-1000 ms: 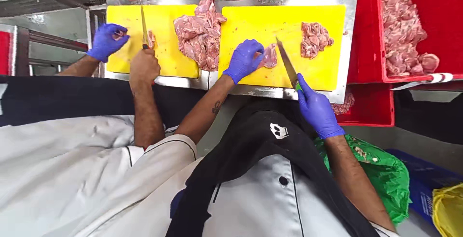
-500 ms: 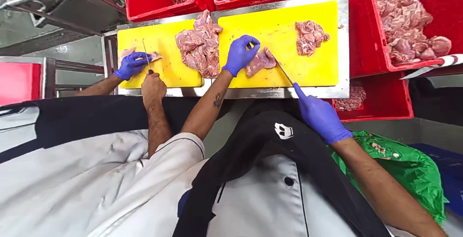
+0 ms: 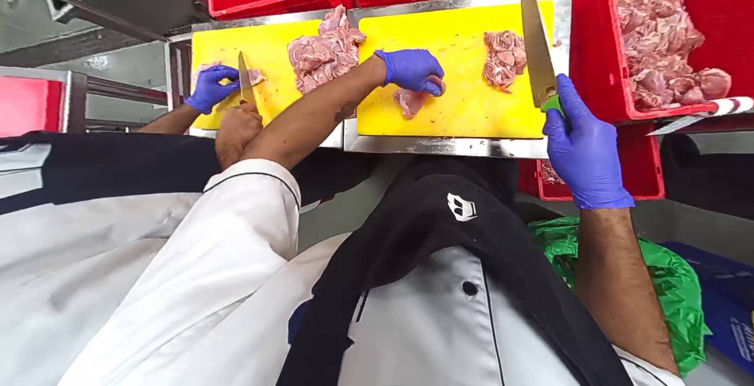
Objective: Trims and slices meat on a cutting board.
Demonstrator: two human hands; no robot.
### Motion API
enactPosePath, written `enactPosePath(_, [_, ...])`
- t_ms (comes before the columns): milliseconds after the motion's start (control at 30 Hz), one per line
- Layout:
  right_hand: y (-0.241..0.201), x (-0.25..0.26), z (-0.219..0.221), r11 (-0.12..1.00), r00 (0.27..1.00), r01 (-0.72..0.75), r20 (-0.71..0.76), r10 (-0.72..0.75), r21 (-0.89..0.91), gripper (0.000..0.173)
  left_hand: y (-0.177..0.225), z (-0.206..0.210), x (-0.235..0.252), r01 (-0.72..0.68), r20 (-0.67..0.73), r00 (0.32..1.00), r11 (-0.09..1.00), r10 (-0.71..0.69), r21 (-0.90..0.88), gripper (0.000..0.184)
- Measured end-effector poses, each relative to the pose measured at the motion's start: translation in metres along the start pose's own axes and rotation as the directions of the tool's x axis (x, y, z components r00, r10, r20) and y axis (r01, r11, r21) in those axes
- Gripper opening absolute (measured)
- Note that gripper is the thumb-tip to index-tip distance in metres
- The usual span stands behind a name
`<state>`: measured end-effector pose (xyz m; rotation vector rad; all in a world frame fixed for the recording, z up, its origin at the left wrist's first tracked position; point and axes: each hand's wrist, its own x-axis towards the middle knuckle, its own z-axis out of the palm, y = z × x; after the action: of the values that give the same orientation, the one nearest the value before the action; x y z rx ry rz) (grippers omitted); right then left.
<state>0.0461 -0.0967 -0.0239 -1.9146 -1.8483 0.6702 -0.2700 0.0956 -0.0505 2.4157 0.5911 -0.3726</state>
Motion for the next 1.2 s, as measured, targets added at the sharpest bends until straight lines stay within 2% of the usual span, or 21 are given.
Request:
enactPosePath(100, [-0.007, 0.001, 0.002, 1.000, 0.998, 0.012, -0.062, -0.011, 0.024, 0.052, 0.008, -0.011, -0.016, -0.105, -0.311, 0.951, 0.945, 0.004, -0.310, 0.035])
enactPosePath(167, [-0.013, 0.006, 0.003, 0.997, 0.993, 0.043, -0.112, -0.035, 0.070, 0.053, 0.022, -0.005, -0.017, -0.214, -0.497, 0.861, 0.807, -0.111, -0.550, 0.030])
enactPosePath(200, [-0.016, 0.006, 0.004, 0.993, 0.992, 0.047, -0.117, -0.035, 0.104, 0.053, 0.031, 0.004, -0.016, -0.224, -0.518, 0.828, 0.718, -0.217, -0.659, 0.030])
enactPosePath(233, [-0.020, 0.005, 0.007, 0.990, 0.993, 0.049, -0.116, -0.033, 0.136, 0.053, 0.038, 0.016, -0.014, -0.160, -0.482, 0.808, 0.660, -0.340, -0.734, 0.031])
enactPosePath(267, [-0.023, 0.004, 0.009, 0.987, 0.994, 0.045, -0.103, -0.029, 0.154, 0.053, 0.040, 0.028, -0.012, 0.006, -0.419, 0.784, 0.681, -0.457, -0.732, 0.036])
enactPosePath(300, [-0.026, 0.001, 0.013, 0.987, 0.997, 0.033, -0.077, -0.021, 0.154, 0.053, 0.039, 0.040, -0.009, 0.249, -0.353, 0.752, 0.736, -0.557, -0.629, 0.042])
enactPosePath(333, [-0.029, -0.004, 0.018, 0.990, 0.999, 0.015, -0.034, -0.011, 0.143, 0.053, 0.035, 0.054, -0.005, 0.468, -0.295, 0.713, 0.745, -0.636, -0.475, 0.049])
enactPosePath(367, [-0.032, -0.009, 0.024, 0.993, 1.000, -0.001, 0.021, -0.002, 0.117, 0.053, 0.027, 0.067, -0.002, 0.602, -0.265, 0.663, 0.710, -0.700, -0.366, 0.056])
enactPosePath(400, [-0.034, -0.016, 0.029, 0.997, 0.996, -0.007, 0.089, 0.000, 0.080, 0.053, 0.018, 0.076, -0.001, 0.661, -0.278, 0.609, 0.668, -0.743, -0.341, 0.060])
enactPosePath(433, [-0.034, -0.021, 0.036, 0.999, 0.989, 0.002, 0.146, -0.007, 0.038, 0.052, 0.011, 0.077, -0.002, 0.684, -0.308, 0.558, 0.638, -0.770, -0.354, 0.056])
enactPosePath(467, [-0.033, -0.026, 0.042, 1.000, 0.982, 0.023, 0.186, -0.022, -0.007, 0.051, 0.005, 0.076, -0.001, 0.666, -0.359, 0.530, 0.640, -0.768, -0.384, 0.047])
enactPosePath(500, [-0.031, -0.033, 0.045, 0.997, 0.973, 0.043, 0.229, -0.028, -0.060, 0.051, 0.003, 0.078, 0.000, 0.616, -0.403, 0.536, 0.671, -0.741, -0.414, 0.041])
enactPosePath(600, [-0.026, -0.048, 0.043, 0.973, 0.947, 0.083, 0.321, -0.010, -0.214, 0.052, 0.014, 0.084, 0.007, 0.472, -0.416, 0.676, 0.791, -0.608, -0.390, 0.048])
enactPosePath(700, [-0.024, -0.045, 0.036, 0.946, 0.926, 0.107, 0.377, 0.018, -0.307, 0.051, 0.031, 0.084, 0.015, 0.503, -0.341, 0.729, 0.802, -0.594, -0.321, 0.042])
enactPosePath(800, [-0.029, -0.008, 0.058, 0.949, 0.920, 0.117, 0.392, 0.008, -0.294, 0.053, 0.033, 0.081, 0.022, 0.512, -0.298, 0.745, 0.798, -0.597, -0.318, 0.034])
enactPosePath(900, [-0.045, 0.044, 0.101, 0.959, 0.949, 0.136, 0.312, -0.054, -0.247, 0.053, 0.028, 0.079, 0.024, 0.485, -0.274, 0.768, 0.805, -0.579, -0.340, 0.034])
enactPosePath(967, [-0.053, 0.065, 0.107, 0.968, 0.953, 0.157, 0.288, -0.097, -0.194, 0.052, 0.017, 0.078, 0.022, 0.411, -0.309, 0.784, 0.822, -0.539, -0.394, 0.033])
enactPosePath(1000, [-0.051, 0.068, 0.108, 0.971, 0.949, 0.152, 0.303, -0.091, -0.186, 0.053, 0.013, 0.081, 0.019, 0.328, -0.340, 0.794, 0.826, -0.504, -0.458, 0.032])
enactPosePath(1067, [-0.042, 0.068, 0.098, 0.981, 0.952, 0.153, 0.285, -0.114, -0.120, 0.051, 0.011, 0.078, 0.011, 0.080, -0.443, 0.786, 0.782, -0.431, -0.619, 0.028])
enactPosePath(1133, [-0.039, 0.059, 0.078, 0.992, 0.967, 0.118, 0.233, -0.104, -0.044, 0.052, 0.024, 0.073, -0.003, -0.112, -0.482, 0.746, 0.627, -0.459, -0.771, 0.022])
enactPosePath(1200, [-0.044, 0.048, 0.064, 0.995, 0.985, 0.078, 0.147, -0.087, 0.067, 0.054, 0.037, 0.071, -0.023, -0.227, -0.477, 0.688, 0.462, -0.547, -0.857, 0.020])
